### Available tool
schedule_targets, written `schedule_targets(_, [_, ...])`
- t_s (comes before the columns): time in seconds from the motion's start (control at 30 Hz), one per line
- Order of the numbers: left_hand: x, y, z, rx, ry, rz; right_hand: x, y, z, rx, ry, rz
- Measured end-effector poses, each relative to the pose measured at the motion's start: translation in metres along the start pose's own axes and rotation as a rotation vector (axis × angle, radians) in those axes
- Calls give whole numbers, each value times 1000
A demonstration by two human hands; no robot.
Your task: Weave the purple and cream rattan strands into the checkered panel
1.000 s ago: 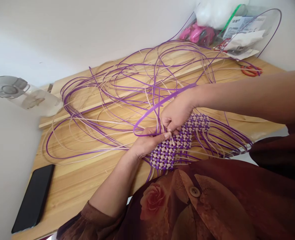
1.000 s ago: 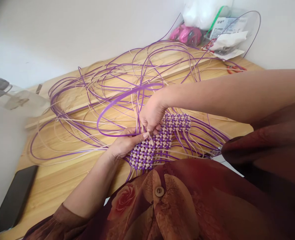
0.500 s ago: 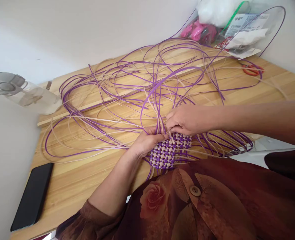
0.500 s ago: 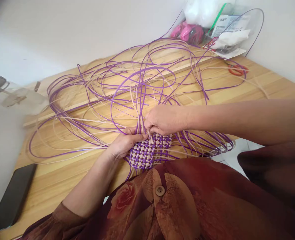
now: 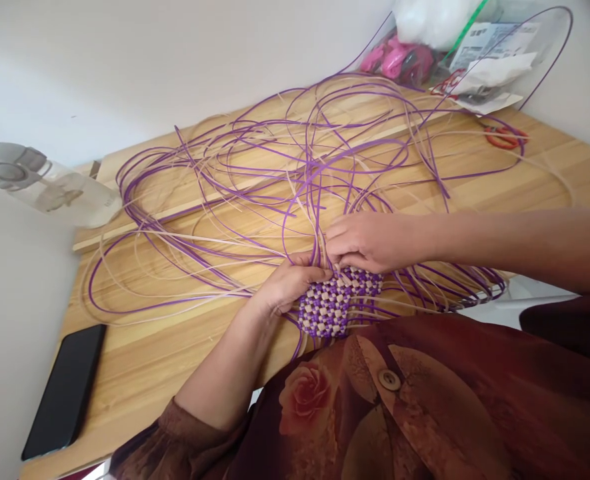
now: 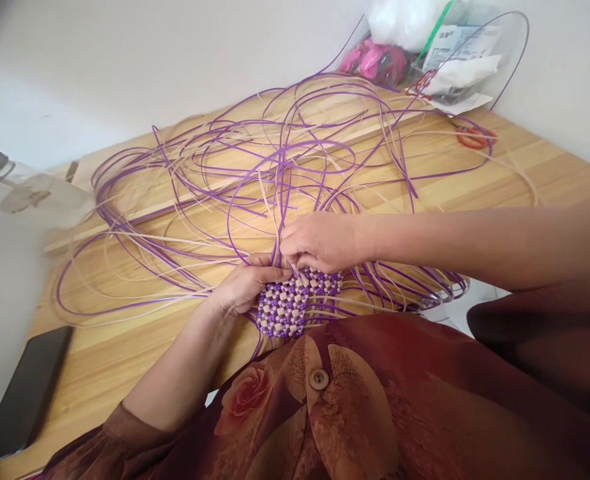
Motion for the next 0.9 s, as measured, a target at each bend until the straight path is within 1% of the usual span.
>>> schedule_targets(0.07, [0, 1, 0, 5, -1, -17, -3, 0, -5, 36, 37, 26])
schedule_targets(0.13, [-1, 1, 0, -9, -14, -8, -5, 2, -9, 20, 48, 108])
schedule_targets(0.2, [-1, 0, 1, -34, -32, 19, -6, 3, -10, -11, 32, 163])
schedule_targets(0.4, [-1, -2, 1, -50, -112, 103, -6, 6, -4, -209, -93, 256])
schedule_targets(0.5, [0, -2, 1, -48, -102, 115, -7, 5, -2, -292, -125, 208])
schedule_targets(0.6, [-1, -2, 1, -55, -83, 101, -10, 4, -3, -384, -96, 131])
schedule_targets(0.7, [-6, -4, 0, -75, -94, 61, -14, 2, -6, -454, -47, 78])
schedule_targets(0.8, [-10, -3, 1, -156, -103, 65, -17, 0, -10, -500, 11, 44])
schedule_targets(0.9, [-9, -1, 2, -237, -83, 151, -18, -3, -15, -505, 71, 58])
Point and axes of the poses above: each hand's wrist, its own z-axis towards the middle knuckle, its own x-axis out of the back of the hand, y = z × x, the point moved 4 cm from there along z, towards the middle knuckle, and after that the axes turned 8 degrees about z, right-handed, at the moved point
